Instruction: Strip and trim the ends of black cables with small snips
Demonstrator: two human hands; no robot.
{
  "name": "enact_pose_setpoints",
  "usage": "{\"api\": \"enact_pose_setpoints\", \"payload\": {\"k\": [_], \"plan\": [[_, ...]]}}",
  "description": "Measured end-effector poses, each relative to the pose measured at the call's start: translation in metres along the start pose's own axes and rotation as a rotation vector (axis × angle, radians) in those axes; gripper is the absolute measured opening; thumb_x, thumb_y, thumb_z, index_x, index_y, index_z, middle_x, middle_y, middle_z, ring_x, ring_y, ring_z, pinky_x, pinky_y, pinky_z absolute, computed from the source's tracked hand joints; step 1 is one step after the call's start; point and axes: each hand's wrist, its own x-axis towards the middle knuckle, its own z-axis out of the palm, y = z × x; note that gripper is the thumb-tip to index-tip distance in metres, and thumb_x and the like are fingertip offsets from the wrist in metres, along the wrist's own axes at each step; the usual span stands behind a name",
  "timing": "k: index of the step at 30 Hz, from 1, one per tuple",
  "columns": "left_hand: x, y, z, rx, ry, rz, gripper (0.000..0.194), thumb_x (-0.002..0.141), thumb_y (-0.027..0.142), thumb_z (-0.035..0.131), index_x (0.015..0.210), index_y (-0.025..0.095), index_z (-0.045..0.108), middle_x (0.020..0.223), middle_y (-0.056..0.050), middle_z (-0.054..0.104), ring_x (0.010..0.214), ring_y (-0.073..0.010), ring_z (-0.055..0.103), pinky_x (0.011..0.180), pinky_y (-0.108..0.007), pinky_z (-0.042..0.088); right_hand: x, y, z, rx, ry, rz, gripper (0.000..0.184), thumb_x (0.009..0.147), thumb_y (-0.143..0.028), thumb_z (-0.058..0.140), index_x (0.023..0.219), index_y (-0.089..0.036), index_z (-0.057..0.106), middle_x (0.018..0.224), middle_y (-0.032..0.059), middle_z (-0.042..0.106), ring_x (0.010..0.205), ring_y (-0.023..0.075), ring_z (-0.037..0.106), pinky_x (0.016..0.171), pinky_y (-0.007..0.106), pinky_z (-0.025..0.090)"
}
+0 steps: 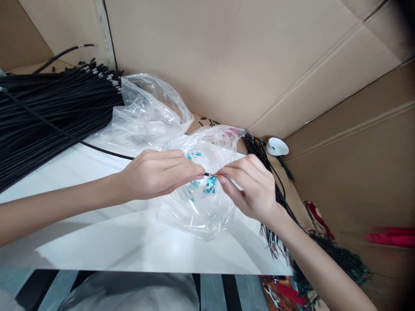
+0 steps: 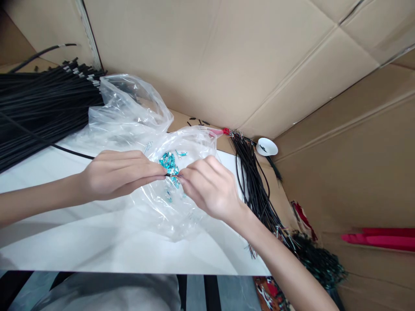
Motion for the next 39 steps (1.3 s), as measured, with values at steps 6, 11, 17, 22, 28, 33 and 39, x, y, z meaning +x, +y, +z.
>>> {"api": "enact_pose_setpoints", "payload": {"k": [6,11,17,22,28,33,39], "plan": [[0.005,-0.002,-0.003,-0.264,-0.081,0.122,0.010,0.098,0.010,0.058,0.103,0.016,0.065,0.088,-0.002,0.076,0.075,-0.0123,0.069,0.067,-0.023,0.056,0.022,0.007,-0.006,0.966,-0.618,0.463,0.030,0.092,-0.041,0.066,0.074,-0.016,0.067,0.069,0.0001,0.060,0.063,0.0117,0.051,0.061,0.028,0.041],[0.004,-0.003,-0.004,-0.456,-0.130,0.042,0.013,0.099,0.013,0.058,0.106,0.019,0.067,0.090,-0.001,0.076,0.080,-0.0124,0.070,0.074,-0.024,0.057,0.025,0.017,0.001,1.150,-0.696,0.471,0.020,0.087,-0.032,0.073,0.076,-0.015,0.072,0.068,-0.0017,0.060,0.064,0.0098,0.049,0.063,0.026,0.038],[0.009,0.001,-0.011,-0.523,-0.153,-0.047,0.018,0.102,0.019,0.055,0.102,0.024,0.072,0.088,-0.001,0.078,0.080,-0.0125,0.073,0.077,-0.023,0.058,0.016,0.012,0.014,1.405,-0.663,0.496,0.019,0.087,-0.032,0.074,0.078,-0.016,0.071,0.067,-0.0023,0.059,0.060,0.0091,0.047,0.059,0.025,0.035],[0.011,0.002,-0.015,-0.447,-0.103,0.049,0.021,0.104,0.018,0.049,0.099,0.019,0.070,0.090,-0.003,0.079,0.084,-0.0122,0.074,0.079,-0.022,0.059,-0.002,-0.001,0.038,1.659,-0.658,0.555,0.034,0.085,-0.041,0.075,0.066,-0.016,0.062,0.055,-0.0034,0.050,0.050,0.0086,0.039,0.048,0.025,0.026],[0.009,-0.007,-0.021,-0.232,0.010,0.075,0.013,0.100,0.013,0.056,0.100,0.016,0.069,0.095,-0.006,0.079,0.091,-0.0128,0.073,0.087,-0.021,0.058,-0.009,-0.016,0.039,1.581,-0.694,0.671,0.035,0.082,-0.045,0.076,0.069,-0.016,0.062,0.063,-0.0014,0.054,0.051,0.0079,0.043,0.046,0.023,0.030],[0.002,-0.020,-0.009,-0.142,0.008,0.231,0.023,0.098,0.011,0.051,0.101,0.021,0.071,0.099,-0.005,0.078,0.088,-0.0155,0.074,0.078,-0.023,0.059,0.001,0.007,0.026,0.822,-0.324,0.715,0.032,0.086,-0.048,0.070,0.077,-0.017,0.065,0.065,-0.0031,0.053,0.056,0.0090,0.042,0.052,0.025,0.032],[-0.003,-0.024,-0.001,-0.104,-0.042,0.257,0.028,0.101,0.015,0.046,0.104,0.023,0.072,0.100,-0.004,0.078,0.087,-0.0161,0.074,0.077,-0.025,0.058,-0.006,0.033,0.027,0.296,-0.328,0.630,0.021,0.095,-0.020,0.052,0.099,-0.017,0.072,0.084,0.0056,0.073,0.070,0.0156,0.064,0.069,0.032,0.048]]}}
